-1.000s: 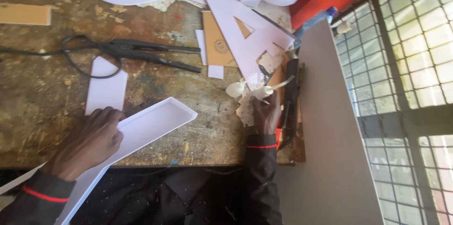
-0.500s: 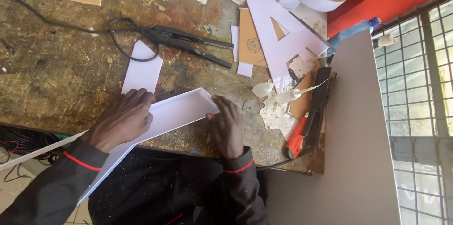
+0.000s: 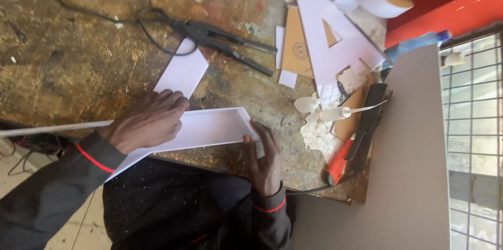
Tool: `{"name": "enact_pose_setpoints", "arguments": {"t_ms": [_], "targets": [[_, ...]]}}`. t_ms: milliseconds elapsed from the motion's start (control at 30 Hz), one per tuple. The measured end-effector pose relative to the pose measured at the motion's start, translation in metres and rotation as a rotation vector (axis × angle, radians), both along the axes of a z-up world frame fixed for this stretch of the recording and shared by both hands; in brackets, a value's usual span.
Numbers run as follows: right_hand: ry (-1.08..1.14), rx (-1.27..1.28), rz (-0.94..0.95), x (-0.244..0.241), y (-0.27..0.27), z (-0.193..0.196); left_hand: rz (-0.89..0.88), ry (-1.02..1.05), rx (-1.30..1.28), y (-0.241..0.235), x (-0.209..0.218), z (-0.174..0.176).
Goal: Shaping and gluing plastic strips to the edges of a cutout letter to create a 3D sign component.
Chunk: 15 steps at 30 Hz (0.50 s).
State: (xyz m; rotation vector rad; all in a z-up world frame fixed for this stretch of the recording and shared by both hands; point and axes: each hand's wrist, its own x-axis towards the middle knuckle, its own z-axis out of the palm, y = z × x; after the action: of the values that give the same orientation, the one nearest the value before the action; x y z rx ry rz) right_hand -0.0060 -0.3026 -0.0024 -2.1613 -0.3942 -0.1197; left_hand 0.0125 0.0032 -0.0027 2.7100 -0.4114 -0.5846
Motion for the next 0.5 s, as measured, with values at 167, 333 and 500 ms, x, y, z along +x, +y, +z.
{"name": "enact_pose_setpoints", "arguments": {"t_ms": [167, 333, 500], "targets": [[0.066, -0.024, 0.022, 0.035, 0.009, 0.01, -0.047, 0.021, -0.012, 0.005, 0.005, 0.004], [0.058, -0.043, 0.11, 0.068, 0.03, 0.013, -0.046, 0.065, -0.006, 0.006, 0.007, 0.015], [0.074, -0.078, 0.282, 0.084, 0.048, 0.008, -0.108, 0.013, -0.086, 0.02, -0.002, 0.008]]}}
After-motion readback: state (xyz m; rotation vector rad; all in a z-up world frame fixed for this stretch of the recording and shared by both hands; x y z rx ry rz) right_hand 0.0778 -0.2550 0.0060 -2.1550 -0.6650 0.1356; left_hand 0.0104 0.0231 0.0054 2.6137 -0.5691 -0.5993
